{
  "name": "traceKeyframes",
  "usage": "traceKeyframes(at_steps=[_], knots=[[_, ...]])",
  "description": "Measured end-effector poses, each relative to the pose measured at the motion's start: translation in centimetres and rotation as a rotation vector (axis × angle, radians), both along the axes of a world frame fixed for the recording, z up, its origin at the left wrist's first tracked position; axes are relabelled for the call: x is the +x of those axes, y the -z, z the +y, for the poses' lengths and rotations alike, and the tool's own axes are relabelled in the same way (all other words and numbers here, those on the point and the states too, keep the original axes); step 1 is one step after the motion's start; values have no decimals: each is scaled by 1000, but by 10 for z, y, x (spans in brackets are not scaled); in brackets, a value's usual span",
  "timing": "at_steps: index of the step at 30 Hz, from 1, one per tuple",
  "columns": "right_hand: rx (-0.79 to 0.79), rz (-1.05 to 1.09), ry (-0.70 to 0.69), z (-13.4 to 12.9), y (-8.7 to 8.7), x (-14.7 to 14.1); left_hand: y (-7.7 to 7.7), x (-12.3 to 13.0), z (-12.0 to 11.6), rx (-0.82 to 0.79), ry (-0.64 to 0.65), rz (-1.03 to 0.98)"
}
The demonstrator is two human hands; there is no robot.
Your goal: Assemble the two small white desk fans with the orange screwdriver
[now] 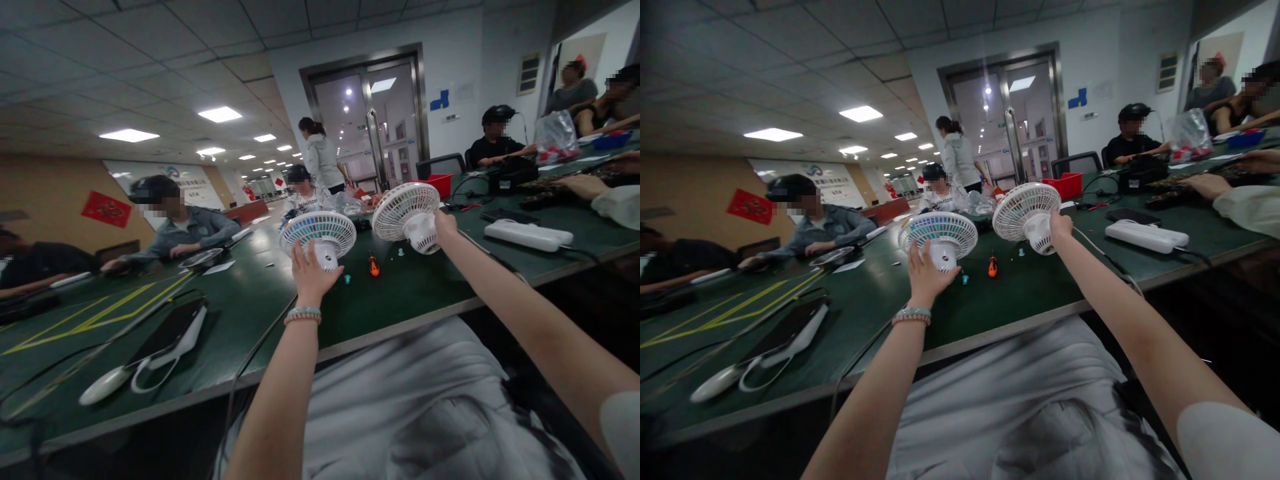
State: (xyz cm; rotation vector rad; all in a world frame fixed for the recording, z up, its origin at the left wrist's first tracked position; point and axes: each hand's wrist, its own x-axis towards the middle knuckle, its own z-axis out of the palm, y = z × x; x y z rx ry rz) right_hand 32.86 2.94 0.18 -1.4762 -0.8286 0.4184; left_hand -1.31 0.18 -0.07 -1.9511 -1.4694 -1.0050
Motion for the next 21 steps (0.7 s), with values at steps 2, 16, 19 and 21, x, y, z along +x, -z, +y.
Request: traceKeyframes(at_steps=[2, 16, 19, 21], knots=[[-11, 57, 45, 3, 1, -5, 1, -1, 1, -9, -18, -11], [968, -1157, -451, -28, -32, -161, 4, -1, -1, -50, -43, -52], [919, -1068, -516, -24, -17, -179, 6, -2, 0, -23, -6, -62], [887, -1014, -575, -23, -6, -183, 9, -3, 4, -19, 10, -78]])
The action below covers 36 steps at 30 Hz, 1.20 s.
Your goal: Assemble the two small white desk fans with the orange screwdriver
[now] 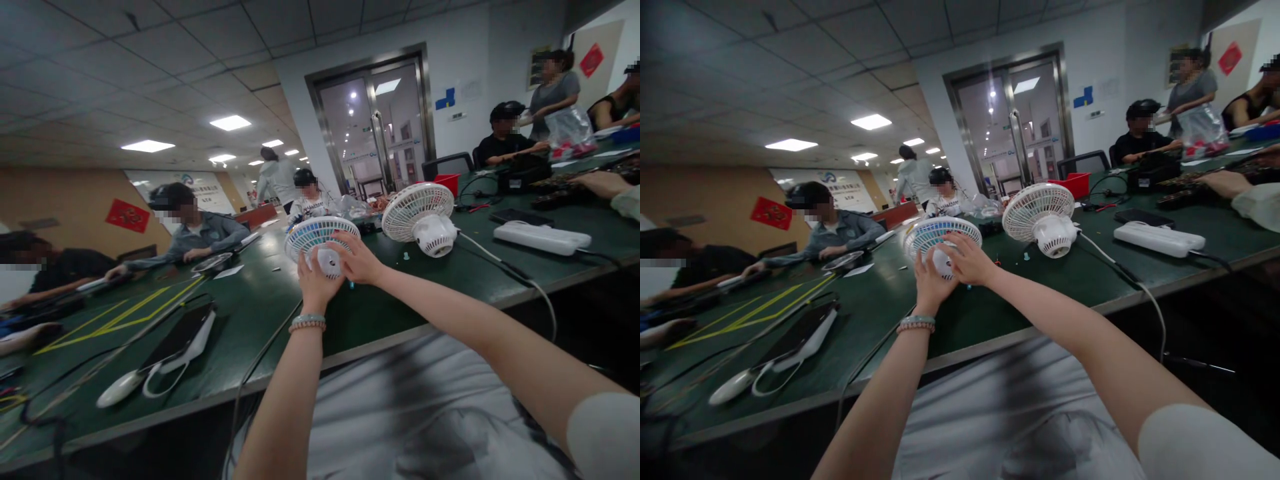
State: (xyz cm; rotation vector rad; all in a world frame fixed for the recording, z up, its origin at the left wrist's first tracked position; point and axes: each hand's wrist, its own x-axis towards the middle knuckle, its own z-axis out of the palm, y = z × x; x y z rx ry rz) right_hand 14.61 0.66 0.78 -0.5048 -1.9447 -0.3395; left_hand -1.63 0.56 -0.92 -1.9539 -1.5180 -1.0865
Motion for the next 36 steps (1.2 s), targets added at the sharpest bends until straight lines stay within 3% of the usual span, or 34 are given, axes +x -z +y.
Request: traceKeyframes(at_steps=[5, 7, 14, 23, 36], knots=[[-317, 38, -10, 6, 22, -4, 4, 2, 8, -24, -50, -55], [-436, -39, 11, 12, 31, -8, 4, 4, 8, -20, -82, -58], [-657, -270, 55, 28, 46, -14, -3, 5, 0, -45, -96, -31], [-656, -466, 118, 32, 46, -11, -3, 2, -5, -54, -63, -2], [-615, -485, 153, 27, 43, -6, -3, 6, -10, -58, -61, -13]])
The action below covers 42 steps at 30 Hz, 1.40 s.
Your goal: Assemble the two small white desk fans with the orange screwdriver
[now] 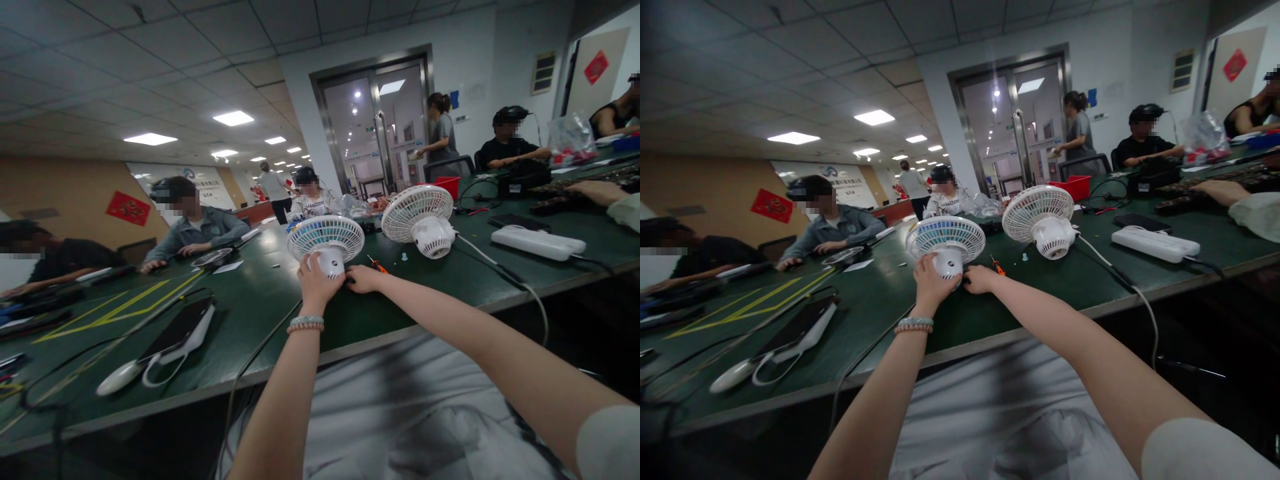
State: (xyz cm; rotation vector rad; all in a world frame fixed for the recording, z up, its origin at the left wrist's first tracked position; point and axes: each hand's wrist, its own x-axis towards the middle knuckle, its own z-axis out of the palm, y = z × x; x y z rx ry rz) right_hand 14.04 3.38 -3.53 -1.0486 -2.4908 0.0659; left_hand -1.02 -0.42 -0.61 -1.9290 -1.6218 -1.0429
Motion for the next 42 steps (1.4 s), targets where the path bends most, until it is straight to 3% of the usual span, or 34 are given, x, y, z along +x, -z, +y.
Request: traceKeyframes(at_steps=[33, 42], knots=[[-4, -176, 116, -1, -14, 5, -5, 3, -7, -4, -14, 5], [-26, -193, 169, -3, -16, 6, 1, 3, -1, 25, 21, -26]])
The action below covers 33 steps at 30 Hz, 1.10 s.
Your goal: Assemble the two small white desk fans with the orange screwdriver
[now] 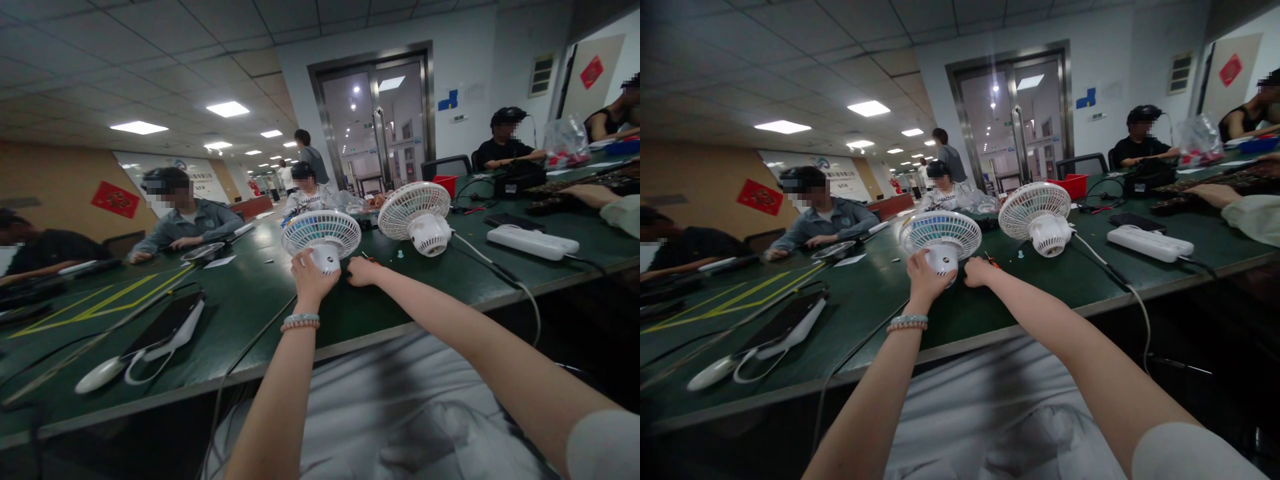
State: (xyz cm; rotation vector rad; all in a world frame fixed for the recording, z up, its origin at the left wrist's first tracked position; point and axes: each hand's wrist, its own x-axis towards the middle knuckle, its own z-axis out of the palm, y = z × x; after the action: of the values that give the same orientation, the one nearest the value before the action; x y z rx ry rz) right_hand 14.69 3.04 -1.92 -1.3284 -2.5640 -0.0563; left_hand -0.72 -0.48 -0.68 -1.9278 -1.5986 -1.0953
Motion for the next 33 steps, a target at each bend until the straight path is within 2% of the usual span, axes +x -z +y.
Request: traceKeyframes(at_steps=[18, 27, 33], knots=[[-14, 37, -50, -3, -4, 4, -1, -4, 3, -150, -39, -226], [51, 103, -121, 3, 4, 8, 3, -7, 3, -121, -93, -162], [90, 131, -114, 1, 7, 4, 1, -5, 1, -177, -132, -199]])
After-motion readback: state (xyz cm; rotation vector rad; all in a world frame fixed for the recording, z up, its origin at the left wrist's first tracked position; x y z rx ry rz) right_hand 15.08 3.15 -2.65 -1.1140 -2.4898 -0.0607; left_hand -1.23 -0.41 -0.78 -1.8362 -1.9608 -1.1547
